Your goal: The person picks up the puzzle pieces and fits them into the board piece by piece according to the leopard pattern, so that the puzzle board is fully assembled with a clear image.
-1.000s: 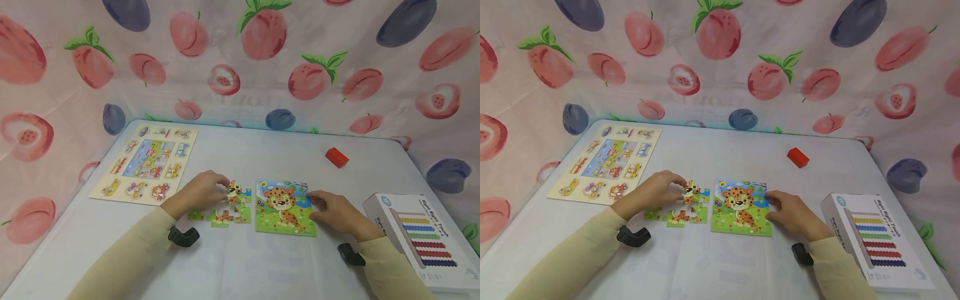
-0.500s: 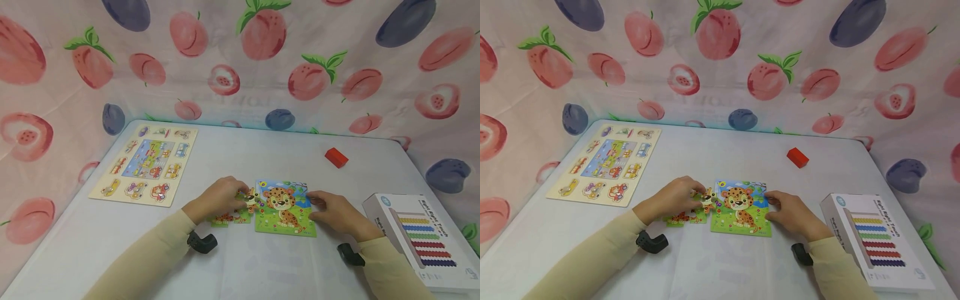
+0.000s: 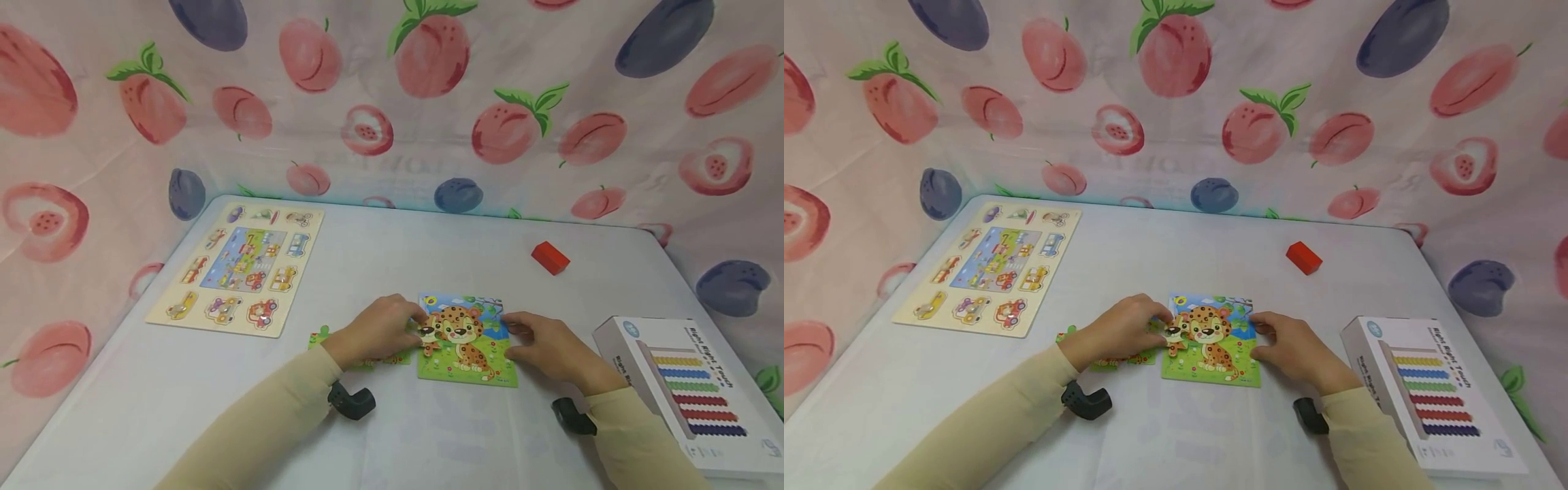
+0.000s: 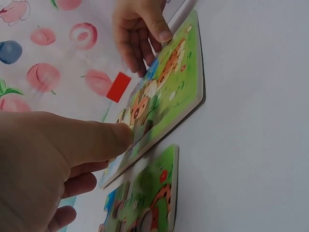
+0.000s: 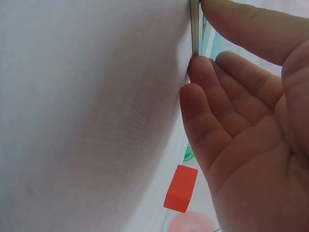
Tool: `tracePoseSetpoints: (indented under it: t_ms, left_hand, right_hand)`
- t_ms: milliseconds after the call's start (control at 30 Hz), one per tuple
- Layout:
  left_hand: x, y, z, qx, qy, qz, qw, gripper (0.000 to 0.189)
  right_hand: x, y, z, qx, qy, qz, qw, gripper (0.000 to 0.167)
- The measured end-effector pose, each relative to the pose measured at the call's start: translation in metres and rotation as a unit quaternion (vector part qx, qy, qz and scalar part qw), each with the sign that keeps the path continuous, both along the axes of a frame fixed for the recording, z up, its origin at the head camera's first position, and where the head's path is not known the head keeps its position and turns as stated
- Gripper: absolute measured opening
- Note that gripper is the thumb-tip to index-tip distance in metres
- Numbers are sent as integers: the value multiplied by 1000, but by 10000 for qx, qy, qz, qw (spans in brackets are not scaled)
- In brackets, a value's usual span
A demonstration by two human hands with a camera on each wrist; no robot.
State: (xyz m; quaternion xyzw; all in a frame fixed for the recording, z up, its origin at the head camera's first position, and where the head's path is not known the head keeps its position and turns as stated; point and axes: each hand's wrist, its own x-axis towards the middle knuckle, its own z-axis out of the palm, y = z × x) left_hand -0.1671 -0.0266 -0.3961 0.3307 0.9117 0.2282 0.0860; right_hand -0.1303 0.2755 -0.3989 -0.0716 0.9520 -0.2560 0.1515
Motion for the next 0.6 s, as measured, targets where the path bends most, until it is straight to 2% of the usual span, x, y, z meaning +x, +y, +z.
tracePoseSetpoints:
  t_ms: [233,600]
  left_hand:
    - [0,15,-3,-265,82,-21,9996,34]
    - [3,28,-5,-65,141,-133,9998,37]
  right_hand:
    - [-1,0,-1,-15,-18,-28,10000,63]
    - [-2,2,-1,-95,25,37,9999,62]
